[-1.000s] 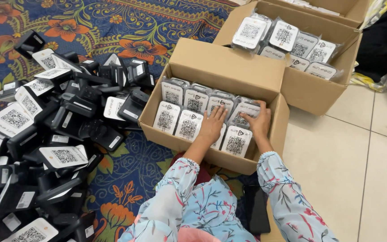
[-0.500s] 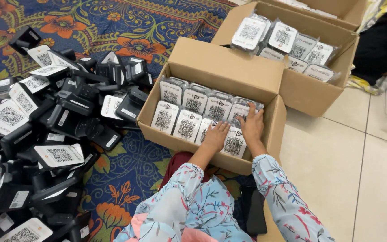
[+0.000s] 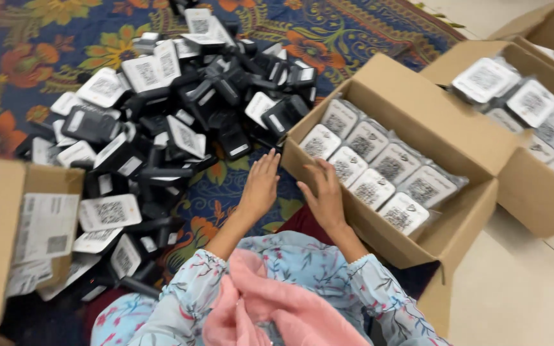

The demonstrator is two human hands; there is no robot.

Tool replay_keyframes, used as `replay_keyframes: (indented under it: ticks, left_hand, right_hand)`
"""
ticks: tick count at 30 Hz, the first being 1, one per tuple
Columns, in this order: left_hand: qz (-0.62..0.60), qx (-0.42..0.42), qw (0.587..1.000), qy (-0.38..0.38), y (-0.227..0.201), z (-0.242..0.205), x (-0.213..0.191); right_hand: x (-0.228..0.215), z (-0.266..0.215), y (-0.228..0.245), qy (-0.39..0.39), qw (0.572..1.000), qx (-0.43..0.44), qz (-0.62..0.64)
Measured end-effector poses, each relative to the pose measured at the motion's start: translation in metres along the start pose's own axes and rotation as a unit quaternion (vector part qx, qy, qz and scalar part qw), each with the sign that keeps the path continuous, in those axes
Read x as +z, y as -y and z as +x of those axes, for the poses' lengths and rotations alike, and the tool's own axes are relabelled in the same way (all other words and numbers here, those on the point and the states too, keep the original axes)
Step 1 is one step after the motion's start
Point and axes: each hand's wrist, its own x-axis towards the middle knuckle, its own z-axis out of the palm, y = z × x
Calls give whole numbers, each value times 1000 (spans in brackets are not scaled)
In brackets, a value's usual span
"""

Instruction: The person packages handheld electronic devices into plastic bags and places them into cardboard boxes.

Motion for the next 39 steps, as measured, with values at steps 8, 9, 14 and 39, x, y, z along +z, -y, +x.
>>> replay_keyframes:
  ticks: [8, 9, 14, 39]
  left_hand:
    - [120, -89, 970, -191, 38, -115, -231]
    - [118, -89, 961, -236, 35, -128, -257]
    - [159, -162, 902, -367, 52, -217, -346]
    - [178, -650, 738, 19, 253, -756, -425]
  right_hand:
    - [118, 7, 182, 137, 955, -172, 198]
    - [126, 7, 207, 141, 947, -190, 215]
    - [160, -10, 320, 177, 908, -253, 283]
    - [296, -215, 617, 405, 620, -563, 367]
